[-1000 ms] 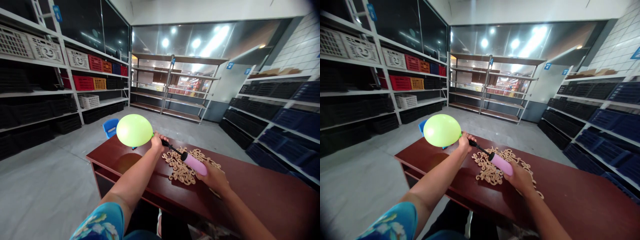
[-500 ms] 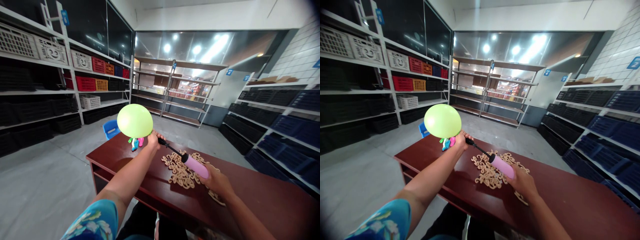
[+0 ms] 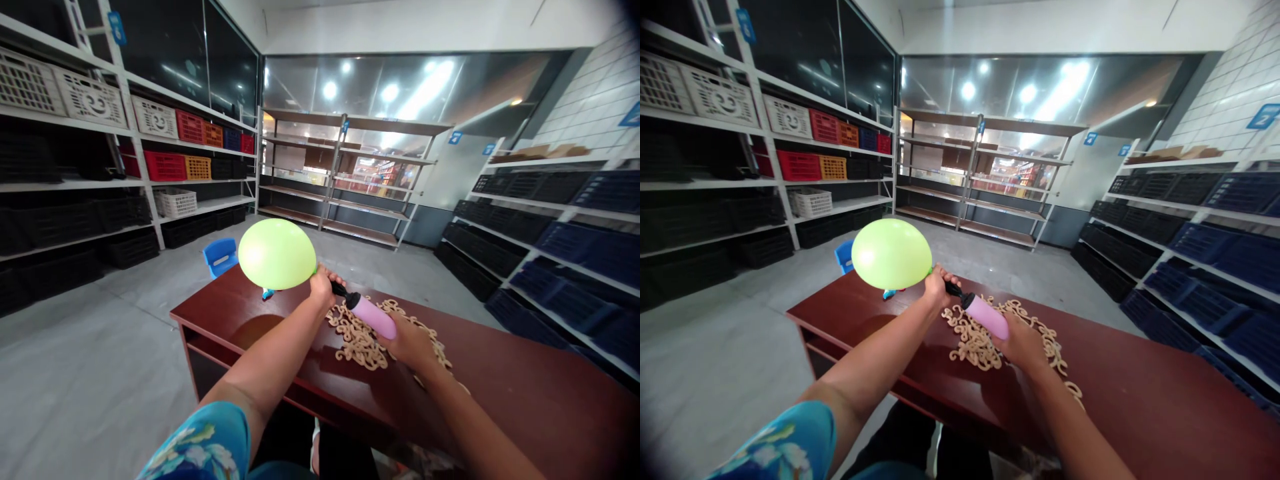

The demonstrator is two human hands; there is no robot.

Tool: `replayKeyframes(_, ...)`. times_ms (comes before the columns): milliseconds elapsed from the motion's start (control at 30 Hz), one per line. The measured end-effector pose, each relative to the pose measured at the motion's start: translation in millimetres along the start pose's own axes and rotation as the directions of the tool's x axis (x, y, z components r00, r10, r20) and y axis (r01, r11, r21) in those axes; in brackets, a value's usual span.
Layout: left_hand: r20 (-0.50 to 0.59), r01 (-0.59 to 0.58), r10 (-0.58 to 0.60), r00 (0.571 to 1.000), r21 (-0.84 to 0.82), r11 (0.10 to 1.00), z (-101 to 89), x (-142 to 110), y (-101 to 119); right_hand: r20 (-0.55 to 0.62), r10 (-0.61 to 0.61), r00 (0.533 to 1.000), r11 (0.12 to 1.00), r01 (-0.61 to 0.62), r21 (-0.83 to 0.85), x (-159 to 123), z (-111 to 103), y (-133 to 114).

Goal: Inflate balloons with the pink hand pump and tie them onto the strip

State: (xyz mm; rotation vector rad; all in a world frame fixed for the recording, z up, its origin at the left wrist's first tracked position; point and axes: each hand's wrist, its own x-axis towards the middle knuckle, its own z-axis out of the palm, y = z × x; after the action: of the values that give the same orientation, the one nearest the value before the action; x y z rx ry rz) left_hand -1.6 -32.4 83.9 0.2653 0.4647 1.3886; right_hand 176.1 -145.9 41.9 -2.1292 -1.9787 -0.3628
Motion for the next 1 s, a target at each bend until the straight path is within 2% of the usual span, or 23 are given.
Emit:
replayKeyframes(133, 0.022, 0.011, -0.012, 1.0, 0.024, 1.0, 2.2, 0.7, -2.5, 0.015, 0.025, 1.0, 0.998, -0.026, 0.05, -0.4, 0.2, -0.7)
replayKeyframes(400, -0.009, -0.082, 0.083, 0.997, 0.052, 0.995, -3.9, 21.1, 44.1, 0.046, 0.039, 0.998, 0.996, -0.042, 0.081, -14.4, 11.3, 52.3)
replayKeyframes(500, -0.04, -0.094, 0.095, 0.995, 0.028, 0.995, -7.1, 22.4, 48.7, 0.054, 0.026, 0.998, 0.998, -0.029, 0.056, -17.4, 17.3, 60.9)
replayKeyframes(600, -0.043, -0.076, 0.075, 0.996, -0.004, 0.997, -9.0, 19.4, 39.3, 0.023, 0.022, 1.0, 1.0, -0.022, 0.017, -15.5, 18.9, 52.1)
replayKeyframes(700, -0.029, -0.043, 0.042, 0.999, -0.01, 0.999, -7.6, 12.6, 21.5, -0.003, 0.009, 1.0, 1.0, -0.009, 0.006, -9.2, 15.2, 31.1)
replayKeyframes(833, -0.016, 0.024, -0.024, 1.0, 0.002, 1.0, -2.1, 2.3, -0.4, 0.017, 0.017, 1.0, 0.999, -0.018, 0.028, -0.7, 6.5, 3.0)
replayKeyframes(933, 0.003, 0.024, -0.024, 1.0, 0.011, 1.0, 0.7, 0.3, -4.3, 0.024, 0.031, 0.999, 0.998, -0.032, 0.059, 0.2, 1.7, -3.5)
replayKeyframes(1000, 0.014, 0.009, -0.009, 1.0, 0.016, 1.0, 0.9, 3.2, 1.4, 0.016, 0.026, 1.0, 0.997, -0.027, 0.073, -2.0, 0.9, 2.6)
